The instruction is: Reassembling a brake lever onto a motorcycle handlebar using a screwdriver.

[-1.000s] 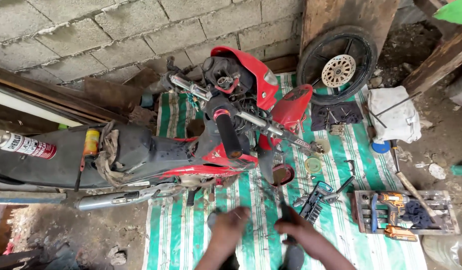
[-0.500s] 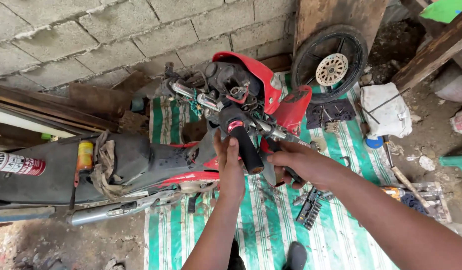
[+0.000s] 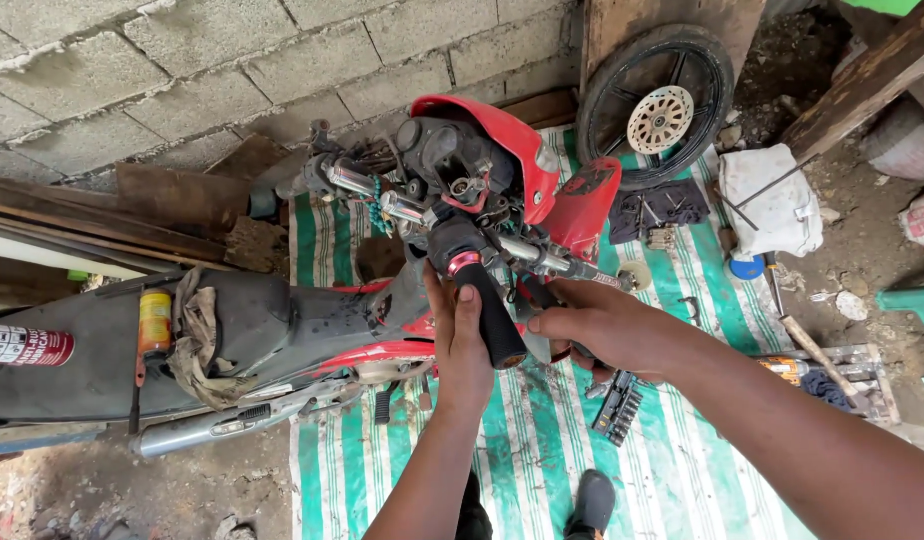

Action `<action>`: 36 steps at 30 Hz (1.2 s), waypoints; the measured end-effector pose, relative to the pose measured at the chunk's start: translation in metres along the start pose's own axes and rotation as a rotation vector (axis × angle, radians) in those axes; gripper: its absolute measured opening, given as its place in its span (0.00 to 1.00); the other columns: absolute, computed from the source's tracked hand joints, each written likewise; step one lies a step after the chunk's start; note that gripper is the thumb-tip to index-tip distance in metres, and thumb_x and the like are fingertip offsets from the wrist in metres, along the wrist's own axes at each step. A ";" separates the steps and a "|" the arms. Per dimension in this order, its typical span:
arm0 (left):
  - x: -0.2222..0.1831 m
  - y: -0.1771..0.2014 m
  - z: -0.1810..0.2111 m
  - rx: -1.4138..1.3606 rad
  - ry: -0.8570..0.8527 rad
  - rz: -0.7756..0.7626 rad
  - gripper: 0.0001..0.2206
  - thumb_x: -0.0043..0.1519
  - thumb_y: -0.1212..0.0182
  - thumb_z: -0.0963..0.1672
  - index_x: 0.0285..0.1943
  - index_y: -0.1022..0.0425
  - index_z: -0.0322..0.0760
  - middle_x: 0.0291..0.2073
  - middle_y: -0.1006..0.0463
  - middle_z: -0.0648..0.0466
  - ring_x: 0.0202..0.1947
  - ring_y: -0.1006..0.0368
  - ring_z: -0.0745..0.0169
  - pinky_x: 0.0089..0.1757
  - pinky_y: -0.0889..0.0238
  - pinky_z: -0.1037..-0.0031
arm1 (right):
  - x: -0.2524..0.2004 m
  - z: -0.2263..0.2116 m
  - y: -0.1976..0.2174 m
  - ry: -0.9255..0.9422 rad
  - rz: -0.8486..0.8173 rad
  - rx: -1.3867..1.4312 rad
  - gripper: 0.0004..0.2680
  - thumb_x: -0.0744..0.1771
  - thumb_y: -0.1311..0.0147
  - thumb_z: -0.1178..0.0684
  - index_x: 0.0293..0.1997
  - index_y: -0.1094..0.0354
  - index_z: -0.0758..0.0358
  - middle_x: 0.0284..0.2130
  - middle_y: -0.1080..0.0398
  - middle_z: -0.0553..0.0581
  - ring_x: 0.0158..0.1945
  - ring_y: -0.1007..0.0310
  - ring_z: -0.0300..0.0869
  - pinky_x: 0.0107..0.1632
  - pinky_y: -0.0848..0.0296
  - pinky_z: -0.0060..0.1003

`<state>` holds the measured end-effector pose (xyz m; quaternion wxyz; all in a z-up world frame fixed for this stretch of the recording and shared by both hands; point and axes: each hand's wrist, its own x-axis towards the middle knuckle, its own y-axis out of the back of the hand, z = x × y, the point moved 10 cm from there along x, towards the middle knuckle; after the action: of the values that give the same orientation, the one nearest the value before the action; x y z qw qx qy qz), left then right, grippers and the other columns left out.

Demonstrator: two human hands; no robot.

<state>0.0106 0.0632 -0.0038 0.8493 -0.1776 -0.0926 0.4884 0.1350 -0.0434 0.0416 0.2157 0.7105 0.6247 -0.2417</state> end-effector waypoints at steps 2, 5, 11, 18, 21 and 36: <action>0.000 0.002 0.000 0.001 -0.002 0.002 0.46 0.76 0.43 0.54 0.92 0.77 0.44 0.84 0.56 0.36 0.76 0.42 0.47 0.66 0.38 0.57 | 0.008 0.003 0.000 0.009 -0.004 0.015 0.30 0.70 0.47 0.48 0.82 0.50 0.72 0.38 0.32 0.69 0.31 0.35 0.47 0.28 0.36 0.49; 0.004 0.010 -0.012 0.005 -0.008 0.005 0.45 0.77 0.44 0.53 0.92 0.77 0.44 0.84 0.55 0.39 0.75 0.41 0.50 0.65 0.36 0.61 | 0.016 0.004 0.000 0.029 -0.015 0.048 0.29 0.70 0.46 0.48 0.81 0.48 0.72 0.36 0.33 0.66 0.29 0.36 0.45 0.27 0.38 0.48; 0.003 0.015 -0.017 0.014 -0.024 -0.008 0.44 0.77 0.46 0.52 0.92 0.78 0.46 0.84 0.54 0.37 0.74 0.39 0.49 0.62 0.33 0.61 | 0.020 -0.006 -0.013 0.019 -0.020 0.078 0.28 0.71 0.48 0.47 0.81 0.49 0.72 0.36 0.37 0.63 0.29 0.39 0.44 0.28 0.41 0.46; 0.006 0.011 -0.015 0.012 -0.056 -0.071 0.42 0.79 0.49 0.51 0.91 0.81 0.46 0.82 0.52 0.32 0.67 0.32 0.49 0.55 0.29 0.63 | 0.020 -0.006 -0.014 -0.060 -0.005 0.084 0.30 0.72 0.51 0.46 0.84 0.56 0.68 0.35 0.40 0.62 0.30 0.40 0.44 0.30 0.43 0.48; 0.008 0.015 -0.009 0.019 -0.066 -0.056 0.42 0.79 0.50 0.49 0.91 0.81 0.42 0.71 0.37 0.41 0.55 0.30 0.61 0.48 0.31 0.74 | 0.015 -0.012 -0.015 -0.087 0.001 0.055 0.30 0.72 0.50 0.46 0.84 0.56 0.68 0.35 0.41 0.61 0.30 0.42 0.44 0.30 0.44 0.48; 0.063 0.041 0.029 0.199 -0.225 0.155 0.33 0.74 0.39 0.54 0.84 0.46 0.41 0.75 0.42 0.37 0.77 0.46 0.39 0.73 0.50 0.44 | 0.023 -0.003 -0.021 -0.081 -0.026 0.251 0.24 0.71 0.53 0.51 0.78 0.48 0.71 0.35 0.49 0.57 0.30 0.51 0.41 0.30 0.51 0.44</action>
<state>-0.0001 0.1422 0.0053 0.8069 -0.0433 -0.1242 0.5758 0.1166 -0.0211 0.0293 0.1470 0.7134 0.5895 -0.3492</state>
